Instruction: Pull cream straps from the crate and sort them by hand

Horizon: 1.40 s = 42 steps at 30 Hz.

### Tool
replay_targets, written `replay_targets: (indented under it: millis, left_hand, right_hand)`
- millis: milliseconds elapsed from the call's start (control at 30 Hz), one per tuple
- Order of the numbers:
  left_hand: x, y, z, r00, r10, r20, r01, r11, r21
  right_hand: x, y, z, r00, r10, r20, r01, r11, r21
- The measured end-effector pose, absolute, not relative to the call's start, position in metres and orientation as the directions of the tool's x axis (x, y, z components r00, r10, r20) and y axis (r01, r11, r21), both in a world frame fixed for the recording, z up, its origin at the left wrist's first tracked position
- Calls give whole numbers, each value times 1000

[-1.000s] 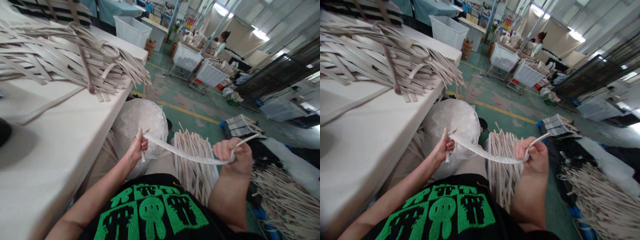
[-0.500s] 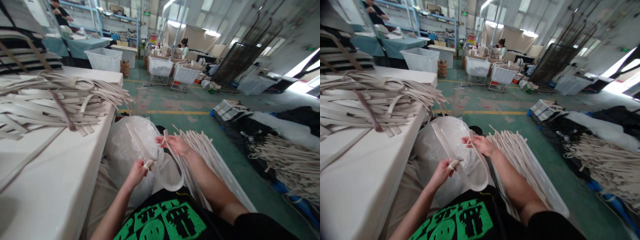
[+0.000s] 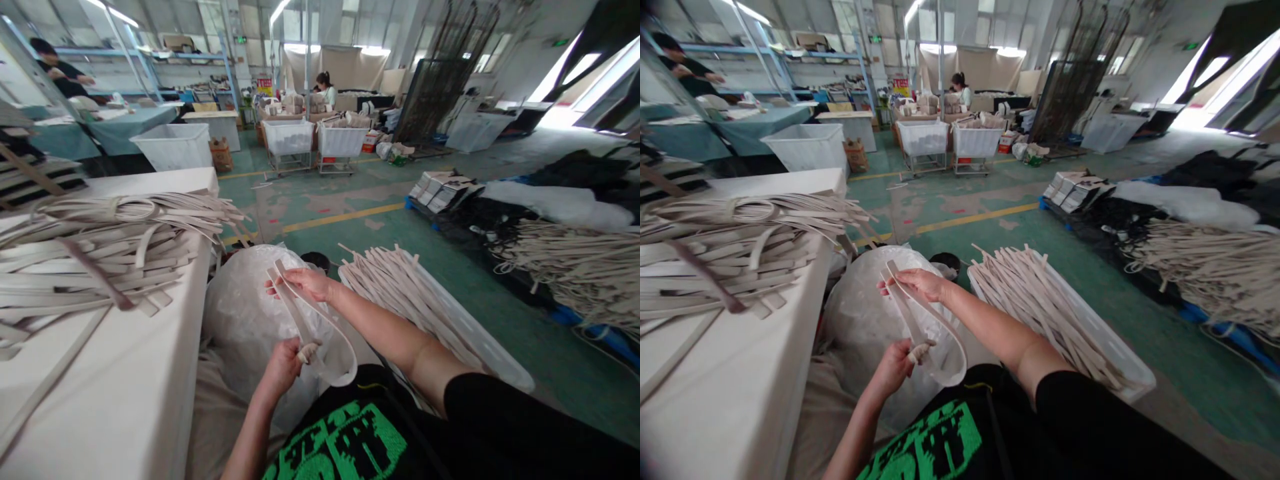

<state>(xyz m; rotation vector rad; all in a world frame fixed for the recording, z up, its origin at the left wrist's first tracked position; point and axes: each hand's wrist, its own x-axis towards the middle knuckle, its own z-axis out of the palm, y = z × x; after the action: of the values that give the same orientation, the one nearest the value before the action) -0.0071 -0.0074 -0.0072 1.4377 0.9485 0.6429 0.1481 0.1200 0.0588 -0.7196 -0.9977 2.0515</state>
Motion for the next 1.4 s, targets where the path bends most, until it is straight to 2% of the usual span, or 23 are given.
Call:
replay_targets:
  millis: [100, 267, 333, 433, 600, 833, 967, 1067, 1167, 1267, 1400]
  left_hand:
    - [-9, -4, -9, 473, 866, -164, 174, 91, 981]
    - [-22, 7, 1, 127, 981, -146, 75, 137, 988]
    - [-26, 9, 7, 46, 990, -136, 13, 135, 991]
    - [-28, 8, 15, 75, 988, -133, -18, 135, 991]
    - [-22, 4, 16, 105, 984, -145, 128, 131, 983]
    - [-5, 1, 3, 175, 950, -258, 317, 194, 928]
    - [2, -5, -9, 137, 959, -247, 244, 209, 947]
    - [-1, -6, -14, 68, 968, -240, 63, 236, 970]
    - [-7, -3, -11, -1, 976, -220, -58, 219, 974]
    - [-10, -1, -5, -40, 976, -214, -98, 210, 973]
    - [-8, -2, -1, -67, 967, -246, -103, 239, 966]
  right_hand:
    - [148, 114, 68, -560, 828, -35, -426, -324, -845]
    - [150, 92, 79, -491, 869, 63, -359, -136, -923]
    - [148, 79, 77, -499, 864, 67, -307, -104, -946]
    - [139, 59, 69, -545, 836, 62, -224, -73, -972]
    - [128, 45, 59, -593, 804, 48, -180, -75, -981]
    - [147, 58, 74, -308, 945, 109, -336, -1, -942]
    - [175, 68, 75, -186, 975, 125, -323, 59, -944]
    - [214, 90, 82, -25, 984, 177, -213, 168, -963]
    - [268, 121, 103, 154, 951, 268, 18, 268, -963]
    - [325, 150, 127, 355, 865, 353, 238, 282, -929]
    - [392, 161, 139, 505, 769, 392, 369, 218, -903]
